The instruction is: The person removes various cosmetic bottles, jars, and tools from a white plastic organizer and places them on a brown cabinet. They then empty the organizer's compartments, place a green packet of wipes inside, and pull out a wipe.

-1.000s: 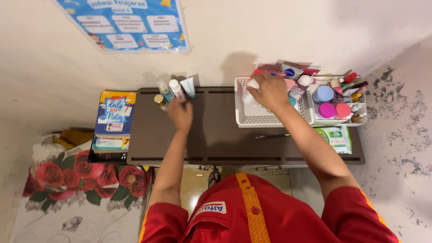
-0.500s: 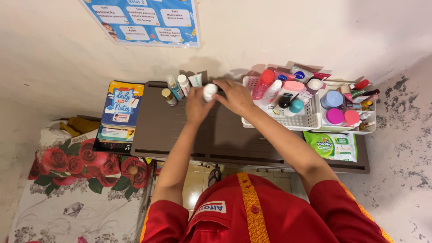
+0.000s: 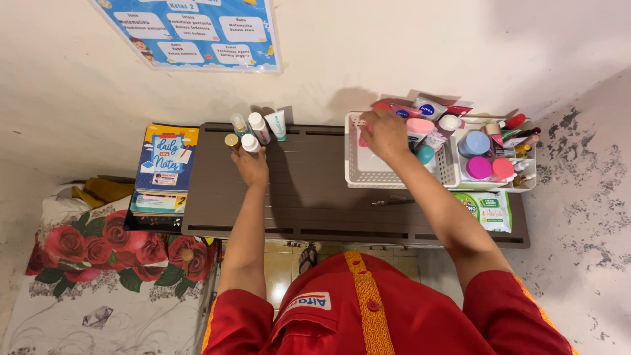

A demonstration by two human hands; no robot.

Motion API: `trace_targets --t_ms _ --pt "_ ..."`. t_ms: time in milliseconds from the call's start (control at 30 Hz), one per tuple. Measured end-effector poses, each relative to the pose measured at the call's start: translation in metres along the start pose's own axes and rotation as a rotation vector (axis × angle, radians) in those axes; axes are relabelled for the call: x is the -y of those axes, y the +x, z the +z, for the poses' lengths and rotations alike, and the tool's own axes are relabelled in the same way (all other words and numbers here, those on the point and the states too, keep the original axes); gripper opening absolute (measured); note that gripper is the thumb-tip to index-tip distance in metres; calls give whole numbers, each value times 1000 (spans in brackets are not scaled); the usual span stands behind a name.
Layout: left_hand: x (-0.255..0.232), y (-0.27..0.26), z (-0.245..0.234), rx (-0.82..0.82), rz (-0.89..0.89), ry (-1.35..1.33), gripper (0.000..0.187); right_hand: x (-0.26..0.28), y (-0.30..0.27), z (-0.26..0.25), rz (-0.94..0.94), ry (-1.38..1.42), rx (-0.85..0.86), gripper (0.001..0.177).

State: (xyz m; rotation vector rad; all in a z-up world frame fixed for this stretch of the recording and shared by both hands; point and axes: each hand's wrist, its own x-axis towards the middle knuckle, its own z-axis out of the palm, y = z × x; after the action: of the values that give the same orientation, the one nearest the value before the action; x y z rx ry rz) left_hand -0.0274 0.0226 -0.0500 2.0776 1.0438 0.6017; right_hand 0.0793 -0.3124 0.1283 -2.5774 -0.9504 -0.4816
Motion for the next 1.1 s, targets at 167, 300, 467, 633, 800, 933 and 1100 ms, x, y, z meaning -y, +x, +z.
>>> trace_targets --t_ms 167,300,467,633,800,933,1100 --pt "-2 5 8 -3 -78 82 61 -18 -1 -12 32 -104 -162 31" --pt "5 12 15 -22 -140 80 68 -28 -3 -16 135 -125 -103 37" --pt "20 19 12 -69 68 220 65 -35 -7 -12 131 -162 -80 52" --pt "26 28 6 -83 -49 0 59 -44 -14 1 157 -151 -3 56" --pt "33 35 -2 -37 -80 -55 55 -56 -14 10 209 -136 55 57" --pt "36 37 -9 -32 -61 -126 61 -55 -11 6 215 -109 82 56" --pt "28 19 -7 -144 -129 -8 75 -48 -9 -1 251 29 76 60"
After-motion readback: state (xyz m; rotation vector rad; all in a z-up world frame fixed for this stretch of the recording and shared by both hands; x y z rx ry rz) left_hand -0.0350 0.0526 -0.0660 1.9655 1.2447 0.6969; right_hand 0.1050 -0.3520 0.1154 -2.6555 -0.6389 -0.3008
